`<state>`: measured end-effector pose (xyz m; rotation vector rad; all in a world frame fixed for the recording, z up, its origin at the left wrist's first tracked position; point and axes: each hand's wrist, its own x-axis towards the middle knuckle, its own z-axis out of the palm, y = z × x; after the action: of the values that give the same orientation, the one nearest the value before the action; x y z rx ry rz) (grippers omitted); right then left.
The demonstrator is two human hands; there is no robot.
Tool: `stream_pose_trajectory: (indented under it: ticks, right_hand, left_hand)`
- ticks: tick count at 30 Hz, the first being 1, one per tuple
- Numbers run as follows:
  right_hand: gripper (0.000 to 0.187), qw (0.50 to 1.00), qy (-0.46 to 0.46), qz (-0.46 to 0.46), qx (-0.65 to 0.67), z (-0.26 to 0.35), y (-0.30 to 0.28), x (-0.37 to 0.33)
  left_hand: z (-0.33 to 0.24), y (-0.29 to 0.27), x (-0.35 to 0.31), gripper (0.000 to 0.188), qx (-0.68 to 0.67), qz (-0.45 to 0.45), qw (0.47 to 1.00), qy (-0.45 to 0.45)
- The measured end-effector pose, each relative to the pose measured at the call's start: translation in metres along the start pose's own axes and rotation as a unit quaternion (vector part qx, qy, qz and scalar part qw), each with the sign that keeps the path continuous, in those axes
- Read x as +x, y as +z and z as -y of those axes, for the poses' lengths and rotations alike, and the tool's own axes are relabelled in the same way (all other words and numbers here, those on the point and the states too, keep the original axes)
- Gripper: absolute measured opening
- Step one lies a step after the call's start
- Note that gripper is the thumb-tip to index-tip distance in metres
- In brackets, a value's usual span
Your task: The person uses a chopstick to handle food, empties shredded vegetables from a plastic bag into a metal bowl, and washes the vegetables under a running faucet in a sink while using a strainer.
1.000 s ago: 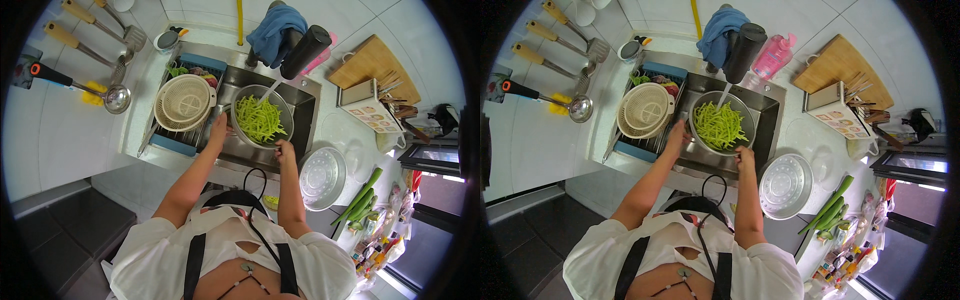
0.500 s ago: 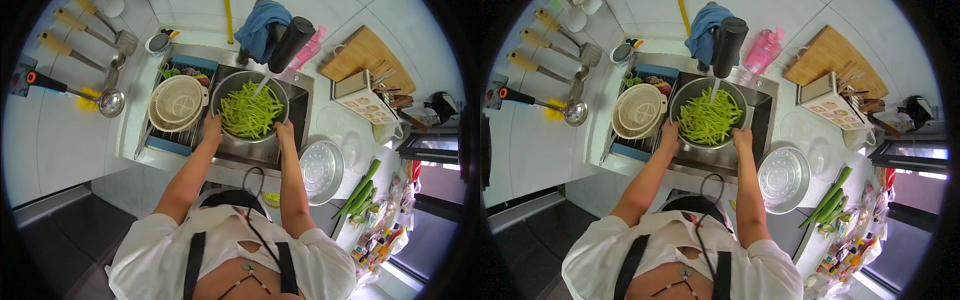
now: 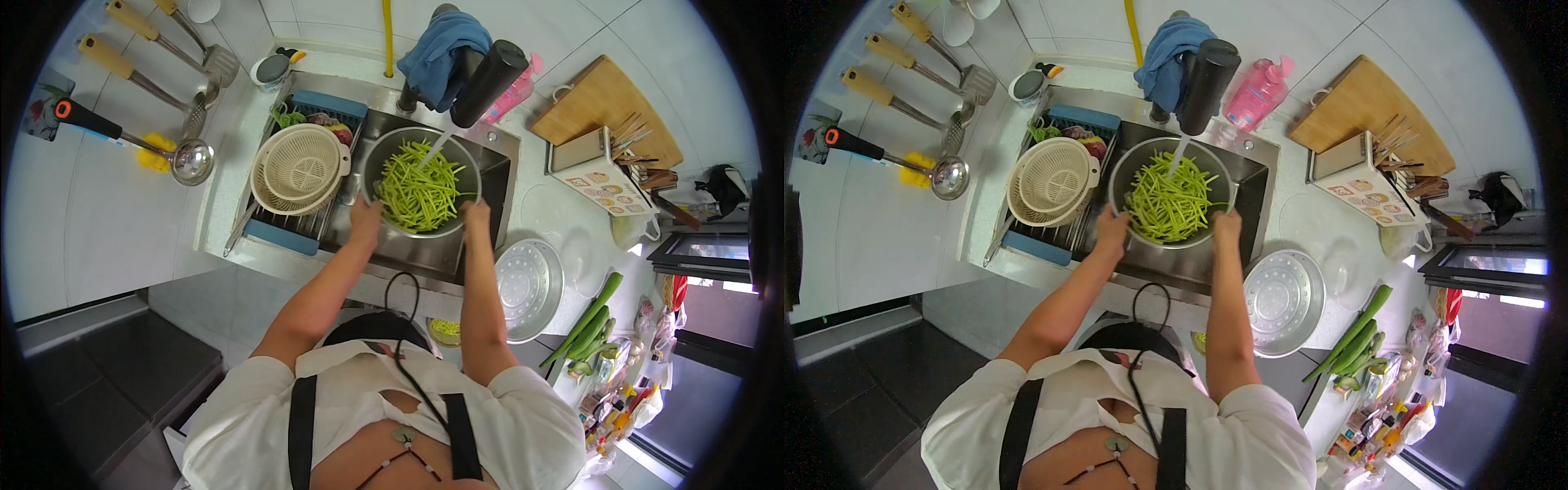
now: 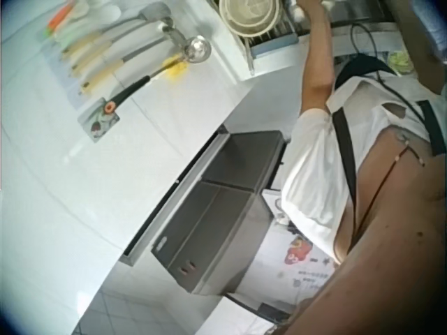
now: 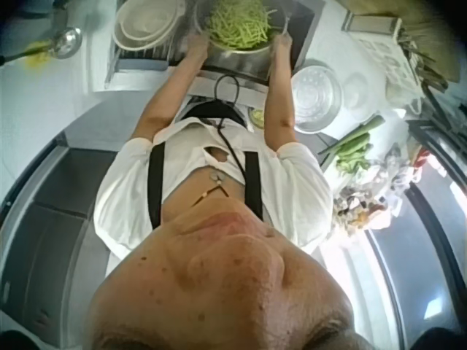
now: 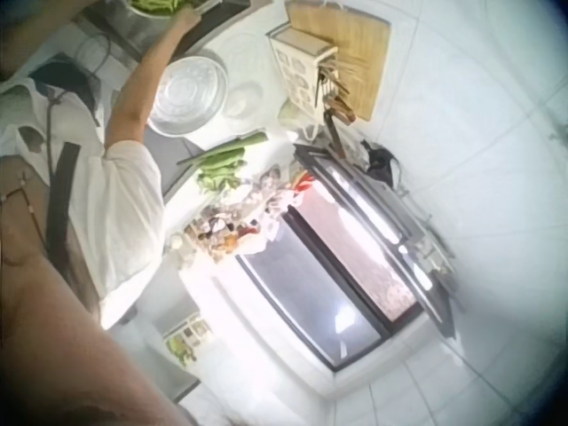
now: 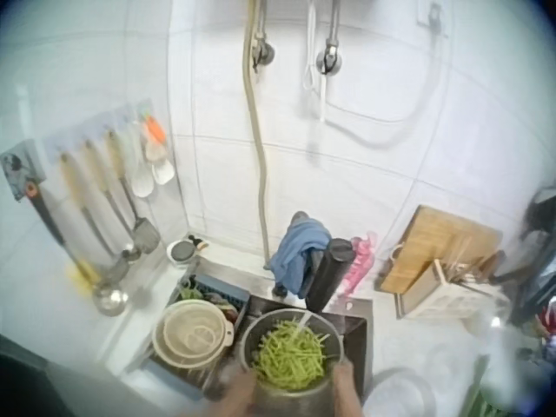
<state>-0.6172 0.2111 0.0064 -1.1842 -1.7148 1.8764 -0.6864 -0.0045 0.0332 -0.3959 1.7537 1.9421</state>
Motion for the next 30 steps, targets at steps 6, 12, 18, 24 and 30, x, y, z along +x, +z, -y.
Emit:
stream_pose_trajectory:
  ticks: [6, 12, 18, 24, 30]
  right_hand:
    - [0.018, 0.995, 0.100, 0.005, 0.001, -0.003, -0.005, 0.005]
    - [0.024, 0.992, 0.123, 0.013, -0.038, 0.019, -0.013, -0.016]
    - [0.020, 0.996, 0.079, 0.033, -0.012, 0.048, -0.020, -0.029]
    - [0.028, 0.996, 0.063, 0.058, 0.023, 0.014, -0.022, -0.013]
    - [0.033, 0.970, 0.113, -0.012, 0.215, -0.022, -0.010, -0.036]
  left_hand:
    - [0.009, -0.006, 0.003, 0.033, 0.035, -0.003, 0.999, -0.037]
    - [0.003, -0.011, -0.002, 0.028, -0.037, 0.023, 0.999, -0.013]
    - [-0.014, -0.039, 0.015, 0.025, 0.036, 0.108, 0.982, -0.151]
    - [-0.022, -0.033, 0.014, 0.033, 0.153, 0.153, 0.962, -0.169]
    - [-0.039, -0.021, -0.013, 0.039, 0.411, 0.034, 0.854, 0.317]
